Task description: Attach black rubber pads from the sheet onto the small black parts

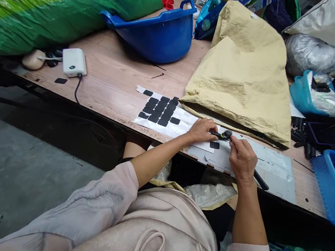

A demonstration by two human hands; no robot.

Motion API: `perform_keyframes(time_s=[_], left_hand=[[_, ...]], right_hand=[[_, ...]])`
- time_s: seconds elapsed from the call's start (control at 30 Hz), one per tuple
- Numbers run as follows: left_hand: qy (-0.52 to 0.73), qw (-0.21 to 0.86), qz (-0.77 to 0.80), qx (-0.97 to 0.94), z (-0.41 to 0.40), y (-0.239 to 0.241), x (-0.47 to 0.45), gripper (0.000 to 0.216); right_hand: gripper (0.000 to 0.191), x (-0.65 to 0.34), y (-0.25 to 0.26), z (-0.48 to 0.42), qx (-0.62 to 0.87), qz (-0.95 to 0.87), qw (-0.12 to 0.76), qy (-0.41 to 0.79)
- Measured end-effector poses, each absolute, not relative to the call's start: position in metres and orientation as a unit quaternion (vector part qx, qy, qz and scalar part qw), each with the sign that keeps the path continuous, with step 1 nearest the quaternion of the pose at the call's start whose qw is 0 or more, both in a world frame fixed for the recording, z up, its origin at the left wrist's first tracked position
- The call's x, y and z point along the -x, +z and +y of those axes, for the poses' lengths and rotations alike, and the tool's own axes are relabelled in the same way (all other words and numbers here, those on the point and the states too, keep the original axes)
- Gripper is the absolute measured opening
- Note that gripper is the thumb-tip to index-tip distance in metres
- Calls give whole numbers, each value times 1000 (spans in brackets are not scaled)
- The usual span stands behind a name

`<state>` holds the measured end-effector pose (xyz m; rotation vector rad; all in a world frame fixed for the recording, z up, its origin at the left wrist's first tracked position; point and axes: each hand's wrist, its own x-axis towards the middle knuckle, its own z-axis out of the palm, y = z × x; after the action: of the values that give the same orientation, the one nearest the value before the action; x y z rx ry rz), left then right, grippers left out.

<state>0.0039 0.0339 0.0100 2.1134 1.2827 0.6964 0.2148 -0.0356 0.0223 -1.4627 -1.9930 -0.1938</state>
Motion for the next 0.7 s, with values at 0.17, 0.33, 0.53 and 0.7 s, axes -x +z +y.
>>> perform_keyframes(time_s=[0.17, 0.33, 0.53, 0.7], left_hand=[[261, 285, 480, -787, 34, 10, -4, 15], [263, 288, 478, -787, 33, 11, -5, 16], [266, 276, 472, -794, 30, 12, -4, 21], [254, 253, 470, -806, 30, 9, -4, 24]], right_hand=[[31, -222, 20, -32, 583, -742, 322, -77], [32, -241, 15, -22, 611, -729, 292, -100], [29, -257, -3, -17, 651, -705, 253, -121], [29, -256, -8, -17, 669, -689, 254, -115]])
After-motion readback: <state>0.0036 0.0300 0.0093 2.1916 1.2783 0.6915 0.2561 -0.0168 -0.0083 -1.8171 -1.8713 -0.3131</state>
